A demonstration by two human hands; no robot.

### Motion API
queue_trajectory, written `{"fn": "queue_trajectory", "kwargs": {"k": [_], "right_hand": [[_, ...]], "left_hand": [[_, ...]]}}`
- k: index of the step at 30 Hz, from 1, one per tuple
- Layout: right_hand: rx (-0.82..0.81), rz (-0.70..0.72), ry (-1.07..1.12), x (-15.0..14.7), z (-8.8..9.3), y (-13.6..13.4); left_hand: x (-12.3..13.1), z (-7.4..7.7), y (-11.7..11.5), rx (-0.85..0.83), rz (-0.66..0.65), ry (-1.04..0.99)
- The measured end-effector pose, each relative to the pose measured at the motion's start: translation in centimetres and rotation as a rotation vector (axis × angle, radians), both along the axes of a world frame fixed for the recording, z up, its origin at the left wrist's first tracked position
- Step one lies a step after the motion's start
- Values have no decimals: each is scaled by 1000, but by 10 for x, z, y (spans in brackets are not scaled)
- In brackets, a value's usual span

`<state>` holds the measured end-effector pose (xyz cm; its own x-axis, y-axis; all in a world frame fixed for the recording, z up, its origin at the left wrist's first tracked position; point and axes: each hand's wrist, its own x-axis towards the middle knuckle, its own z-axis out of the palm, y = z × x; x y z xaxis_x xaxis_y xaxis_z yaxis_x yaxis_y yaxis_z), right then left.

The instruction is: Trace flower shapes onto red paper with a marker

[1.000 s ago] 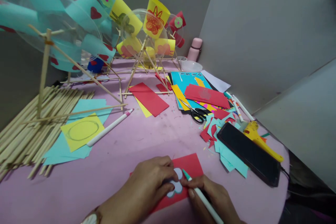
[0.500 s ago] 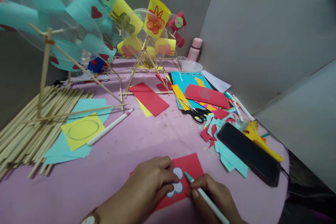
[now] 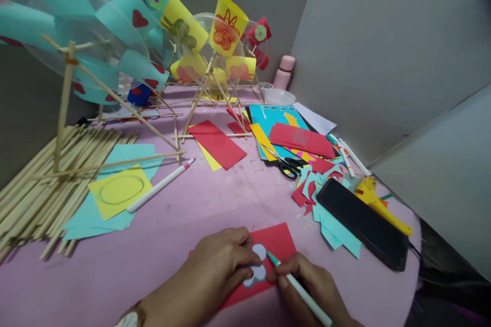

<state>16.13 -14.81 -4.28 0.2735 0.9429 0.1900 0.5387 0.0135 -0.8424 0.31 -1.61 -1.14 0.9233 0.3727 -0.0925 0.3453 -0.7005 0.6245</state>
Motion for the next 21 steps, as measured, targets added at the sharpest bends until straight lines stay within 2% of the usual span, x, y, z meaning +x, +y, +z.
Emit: {"fn": "queue_trajectory", "kwargs": {"k": [7, 21], "right_hand": [[15, 28, -26, 1, 3, 1], [-27, 116, -9, 4, -2, 3]], "left_hand": [[0, 0, 1, 4, -12, 5], [2, 1, 2, -48, 4, 2]]}}
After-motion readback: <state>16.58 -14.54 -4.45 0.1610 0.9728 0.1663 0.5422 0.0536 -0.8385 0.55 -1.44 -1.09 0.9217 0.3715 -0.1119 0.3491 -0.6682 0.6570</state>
